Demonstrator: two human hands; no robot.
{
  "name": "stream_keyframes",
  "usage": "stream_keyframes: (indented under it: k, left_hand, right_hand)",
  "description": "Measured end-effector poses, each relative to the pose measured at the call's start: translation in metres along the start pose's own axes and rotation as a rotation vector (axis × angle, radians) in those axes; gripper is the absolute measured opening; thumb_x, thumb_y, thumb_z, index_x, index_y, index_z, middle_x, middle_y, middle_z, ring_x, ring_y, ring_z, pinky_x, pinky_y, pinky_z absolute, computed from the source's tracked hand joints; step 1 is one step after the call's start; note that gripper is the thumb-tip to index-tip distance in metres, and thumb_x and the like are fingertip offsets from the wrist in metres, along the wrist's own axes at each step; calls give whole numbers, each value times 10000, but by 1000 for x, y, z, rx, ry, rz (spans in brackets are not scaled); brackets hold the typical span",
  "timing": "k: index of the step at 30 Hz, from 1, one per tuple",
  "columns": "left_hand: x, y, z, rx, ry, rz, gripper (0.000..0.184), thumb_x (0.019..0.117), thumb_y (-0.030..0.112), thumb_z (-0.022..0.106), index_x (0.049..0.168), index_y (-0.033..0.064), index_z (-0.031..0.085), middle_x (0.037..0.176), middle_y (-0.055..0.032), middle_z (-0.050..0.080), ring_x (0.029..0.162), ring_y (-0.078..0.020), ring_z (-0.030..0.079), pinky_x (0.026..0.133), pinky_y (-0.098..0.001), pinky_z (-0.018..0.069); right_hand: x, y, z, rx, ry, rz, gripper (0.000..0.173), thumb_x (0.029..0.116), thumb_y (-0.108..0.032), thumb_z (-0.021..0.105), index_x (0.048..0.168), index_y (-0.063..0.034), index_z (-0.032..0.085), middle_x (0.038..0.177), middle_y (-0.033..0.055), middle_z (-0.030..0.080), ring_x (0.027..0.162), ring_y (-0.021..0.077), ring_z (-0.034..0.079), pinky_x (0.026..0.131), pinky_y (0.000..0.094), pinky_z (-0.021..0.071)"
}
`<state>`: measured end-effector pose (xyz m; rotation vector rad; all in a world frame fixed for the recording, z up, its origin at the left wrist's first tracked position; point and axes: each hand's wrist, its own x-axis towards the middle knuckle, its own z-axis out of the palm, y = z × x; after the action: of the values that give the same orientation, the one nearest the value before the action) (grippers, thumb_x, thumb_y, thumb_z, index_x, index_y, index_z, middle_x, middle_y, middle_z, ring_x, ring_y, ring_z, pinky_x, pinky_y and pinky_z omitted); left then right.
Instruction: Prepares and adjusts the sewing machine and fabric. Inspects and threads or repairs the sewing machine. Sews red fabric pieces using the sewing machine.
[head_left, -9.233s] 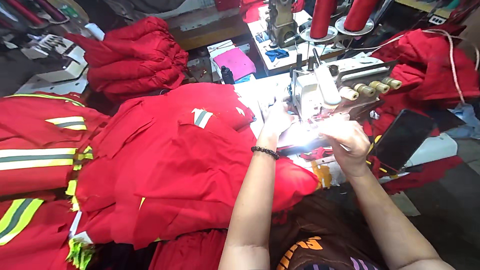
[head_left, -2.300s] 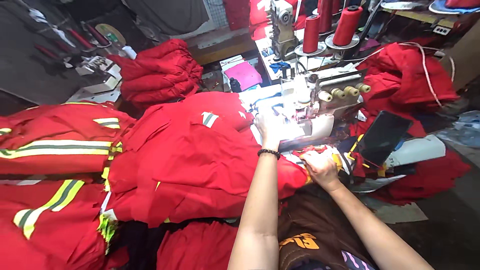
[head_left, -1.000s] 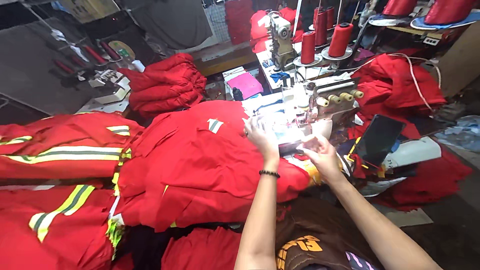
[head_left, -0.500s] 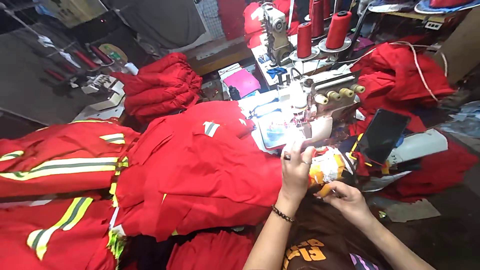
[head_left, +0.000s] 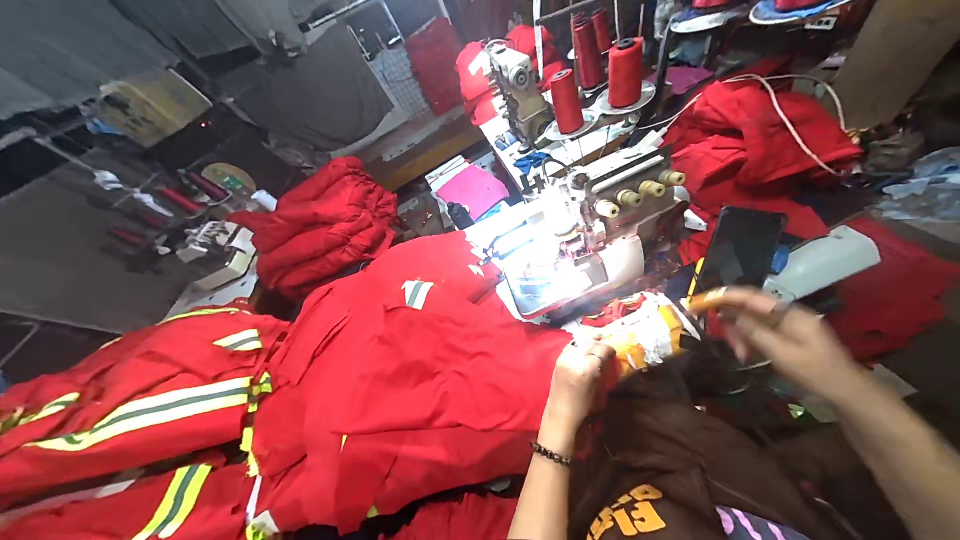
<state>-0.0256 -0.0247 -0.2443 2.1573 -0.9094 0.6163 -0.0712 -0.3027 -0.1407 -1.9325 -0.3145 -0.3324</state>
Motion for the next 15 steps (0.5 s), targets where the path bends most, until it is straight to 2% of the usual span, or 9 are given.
stream_keyframes:
  k: [1, 2, 4, 5, 6, 8, 10, 12, 15]
  left_hand:
    - [-6, -8, 2, -75, -2, -58, 94, 922, 22, 687, 949, 32, 776, 1000, -96, 773, 981, -188, 739, 917, -344, 592]
    - [-10, -15, 3, -163, 2, -124, 83, 903, 20, 714, 952, 25, 781, 991, -85, 776, 965, -167, 740, 922, -339, 594]
    - [-13, -23, 4, -328, 16, -244, 104, 868, -22, 737, 961, -1, 778, 983, -83, 777, 947, -137, 742, 926, -316, 604]
    - [-12, -24, 4, -388, 21, -276, 109, 860, -41, 739, 960, -15, 772, 977, -92, 775, 936, -135, 744, 919, -309, 609]
    - [-11, -24, 3, -418, 23, -293, 111, 856, -49, 739, 959, -21, 769, 972, -95, 773, 931, -133, 743, 914, -305, 609]
    - [-10, -23, 3, -449, 38, -307, 113, 854, -57, 736, 957, -23, 768, 965, -95, 772, 924, -131, 743, 907, -301, 611]
    - [-11, -22, 3, -449, 53, -319, 107, 854, -56, 738, 952, -22, 767, 959, -95, 771, 922, -131, 741, 906, -300, 610]
    - [-13, -20, 4, -421, 51, -328, 95, 857, -44, 738, 946, -21, 766, 955, -97, 769, 919, -127, 738, 905, -295, 605]
    - [-12, -20, 4, -361, 34, -331, 89, 869, -9, 737, 948, -1, 776, 968, -93, 770, 942, -136, 732, 926, -315, 587]
  right_hand:
    - [21, -6, -18, -52, 99, -4, 323, 1016, -125, 430, 1247, -24, 632, 1080, 60, 717, 697, 71, 650, 625, 288, 581]
    - [44, -13, -36, -126, 157, -3, 313, 1033, -116, 437, 1268, -15, 618, 1107, 95, 707, 784, 132, 687, 728, 355, 606]
    - [93, -22, -61, -344, 146, -29, 289, 1064, -86, 458, 1290, 10, 611, 1174, 191, 693, 1004, 294, 709, 934, 524, 565]
    - [119, -21, -69, -455, 78, -32, 282, 1068, -58, 467, 1303, 9, 609, 1203, 214, 690, 1090, 361, 691, 989, 590, 522]
    - [143, -16, -73, -559, -18, -8, 287, 1066, -36, 473, 1327, 1, 587, 1228, 220, 684, 1144, 400, 669, 1012, 629, 489]
    - [185, 0, -71, -692, -201, 102, 327, 1043, -6, 492, 1367, -6, 542, 1232, 243, 672, 1166, 450, 640, 998, 672, 460]
    - [215, 18, -61, -743, -331, 205, 385, 1009, 23, 519, 1394, 17, 506, 1193, 298, 653, 1143, 498, 622, 969, 690, 453]
    - [233, 32, -52, -734, -439, 273, 434, 990, 23, 565, 1412, 65, 474, 1221, 347, 621, 1175, 526, 592, 990, 696, 432]
    - [250, 42, -51, -708, -537, 293, 397, 964, 51, 613, 1341, 107, 500, 1206, 359, 602, 1161, 512, 580, 985, 681, 420]
